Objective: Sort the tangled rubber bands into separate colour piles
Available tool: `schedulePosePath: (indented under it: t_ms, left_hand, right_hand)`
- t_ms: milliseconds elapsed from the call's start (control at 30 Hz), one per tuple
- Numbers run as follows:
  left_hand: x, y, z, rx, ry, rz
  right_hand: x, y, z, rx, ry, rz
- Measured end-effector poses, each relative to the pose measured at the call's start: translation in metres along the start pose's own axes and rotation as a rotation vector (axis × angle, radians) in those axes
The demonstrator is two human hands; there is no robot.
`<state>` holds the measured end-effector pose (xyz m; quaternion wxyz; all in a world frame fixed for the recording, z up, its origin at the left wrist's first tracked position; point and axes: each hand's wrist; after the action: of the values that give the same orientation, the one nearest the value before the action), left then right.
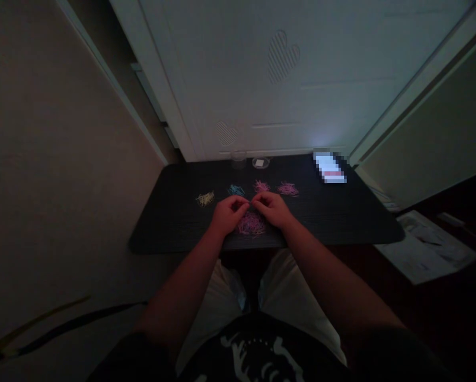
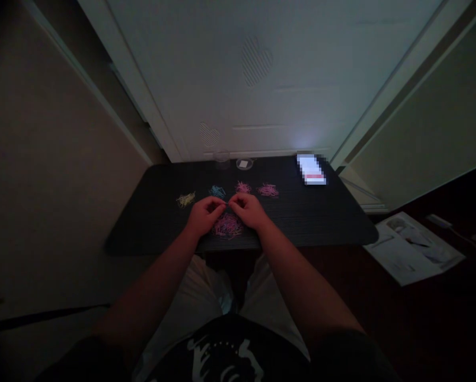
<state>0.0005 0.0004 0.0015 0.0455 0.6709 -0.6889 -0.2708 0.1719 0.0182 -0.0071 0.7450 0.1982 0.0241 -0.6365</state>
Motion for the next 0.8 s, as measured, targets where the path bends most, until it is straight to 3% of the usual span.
schedulePosePath:
  t_ms: [367, 800]
  left_hand:
    - [0.0, 0.0014, 0.0, -0.015, -0.02, -0.026]
    - [0.0003, 0.0014, 0.0002, -0.022, -0.027, 0.006]
  right_hand:
    - [0.0004, -0.0001, 0.0046, 0.033, 0.019, 0.105]
    - [0.0023, -0.0034, 0.004, 0.132, 0.059, 0.073]
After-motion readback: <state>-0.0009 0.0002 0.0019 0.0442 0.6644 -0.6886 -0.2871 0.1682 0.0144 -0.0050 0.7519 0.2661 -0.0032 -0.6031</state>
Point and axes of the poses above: each hand's wrist, its own x-axis away from the middle knuckle, its own y-axis out of the back of the hand, z = x × y, and after that the axes turned 4 degrees about -z, right-handed
